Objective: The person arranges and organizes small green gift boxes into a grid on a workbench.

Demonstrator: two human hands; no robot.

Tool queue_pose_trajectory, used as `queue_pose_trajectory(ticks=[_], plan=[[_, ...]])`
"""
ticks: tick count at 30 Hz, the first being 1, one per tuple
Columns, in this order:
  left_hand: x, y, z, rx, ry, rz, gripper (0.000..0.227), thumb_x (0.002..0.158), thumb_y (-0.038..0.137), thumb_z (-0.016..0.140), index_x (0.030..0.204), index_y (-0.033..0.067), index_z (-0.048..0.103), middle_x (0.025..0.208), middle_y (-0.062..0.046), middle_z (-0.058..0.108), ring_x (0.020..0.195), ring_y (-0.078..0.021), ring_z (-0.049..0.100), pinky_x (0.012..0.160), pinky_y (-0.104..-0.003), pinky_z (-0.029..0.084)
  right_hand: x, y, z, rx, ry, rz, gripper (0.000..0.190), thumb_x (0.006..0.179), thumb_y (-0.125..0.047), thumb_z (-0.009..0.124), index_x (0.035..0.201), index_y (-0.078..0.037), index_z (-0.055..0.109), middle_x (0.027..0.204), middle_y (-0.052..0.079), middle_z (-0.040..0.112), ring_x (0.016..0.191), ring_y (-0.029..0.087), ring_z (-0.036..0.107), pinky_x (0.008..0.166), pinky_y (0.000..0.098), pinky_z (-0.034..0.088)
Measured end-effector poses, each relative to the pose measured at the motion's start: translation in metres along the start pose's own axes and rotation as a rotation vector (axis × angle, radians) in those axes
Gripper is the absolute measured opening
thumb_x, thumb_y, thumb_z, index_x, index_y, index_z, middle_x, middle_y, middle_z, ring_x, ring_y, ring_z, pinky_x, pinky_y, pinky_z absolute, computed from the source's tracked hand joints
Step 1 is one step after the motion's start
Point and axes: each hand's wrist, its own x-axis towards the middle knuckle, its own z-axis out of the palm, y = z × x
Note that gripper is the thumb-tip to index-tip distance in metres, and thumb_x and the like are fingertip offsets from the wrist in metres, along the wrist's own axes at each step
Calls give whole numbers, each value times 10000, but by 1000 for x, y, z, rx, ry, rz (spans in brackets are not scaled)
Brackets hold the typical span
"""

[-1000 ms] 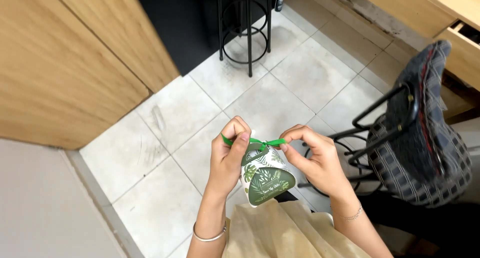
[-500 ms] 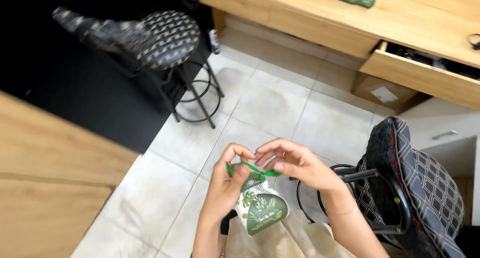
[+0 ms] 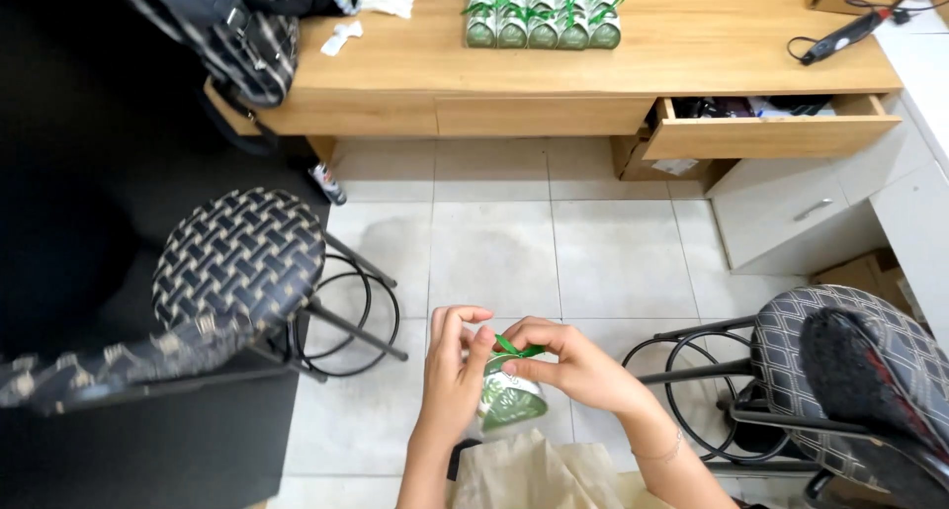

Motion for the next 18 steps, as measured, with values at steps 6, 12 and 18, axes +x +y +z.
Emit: queue_pose_trajectory(ticks=[6, 12, 18], plan=[[45, -63, -48, -49, -252, -82, 514, 1012, 375, 551, 1419, 74, 461, 1415, -140, 476, 1323, -276, 532, 1075, -415, 436, 66, 27, 1, -51, 290, 26, 101, 914, -93, 737, 965, -6, 728, 1179, 65, 680, 979, 138, 627, 832, 293, 532], [92, -89, -41, 228, -397, -278, 884, 875, 430, 708, 1563, 95, 266, 1443, -167, 392, 1264, -343, 552, 1003, -446, 498, 116, 59, -38, -143, 544, 111, 115, 877, -104, 750, 937, -9, 724, 1312, 83, 626, 1002, 154, 657, 811, 304, 581], [167, -87, -30, 460, -643, -262, 597, 925, 383, 659, 1434, 163, 437, 1415, -119, 476, 1187, -380, 601, 981, -464, 500, 179, 80, -107, -222, 636, 109, 128, 866, -109, 765, 922, -5, 717, 1295, 110, 621, 1028, 179, 661, 798, 315, 602]])
